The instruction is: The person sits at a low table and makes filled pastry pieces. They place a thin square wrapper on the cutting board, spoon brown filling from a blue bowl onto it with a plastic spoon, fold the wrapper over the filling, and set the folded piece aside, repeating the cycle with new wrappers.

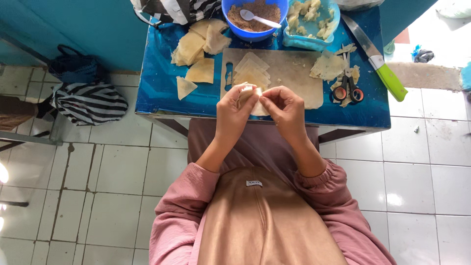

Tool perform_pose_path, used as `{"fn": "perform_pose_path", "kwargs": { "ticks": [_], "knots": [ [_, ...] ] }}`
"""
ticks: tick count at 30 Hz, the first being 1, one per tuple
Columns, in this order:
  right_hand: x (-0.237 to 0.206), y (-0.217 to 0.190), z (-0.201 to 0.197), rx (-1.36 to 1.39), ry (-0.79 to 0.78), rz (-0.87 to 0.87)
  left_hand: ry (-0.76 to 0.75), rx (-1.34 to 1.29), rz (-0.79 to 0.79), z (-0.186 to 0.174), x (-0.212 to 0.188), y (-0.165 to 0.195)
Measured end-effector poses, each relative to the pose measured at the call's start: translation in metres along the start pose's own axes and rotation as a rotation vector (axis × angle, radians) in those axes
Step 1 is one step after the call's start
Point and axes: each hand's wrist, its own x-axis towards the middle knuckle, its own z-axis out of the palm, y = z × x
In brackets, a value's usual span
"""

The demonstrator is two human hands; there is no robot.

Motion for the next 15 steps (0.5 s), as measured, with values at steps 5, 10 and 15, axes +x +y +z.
{"fn": "perform_pose_path", "kwargs": {
  "ticks": [5,10,15],
  "knots": [
    [0.016,0.008,0.008,-0.466,0.104,-0.26,0.108,0.376,0.161,-0.008,0.01,-0.003],
    [0.025,0.01,0.019,-0.851,0.103,-0.434,0.077,0.526,0.177,-0.016,0.015,-0.011],
    [0.027,0.001,0.021,-0.967,0.074,-0.454,0.127,0.191,0.018,-0.03,0.016,-0.011]
  ]
}}
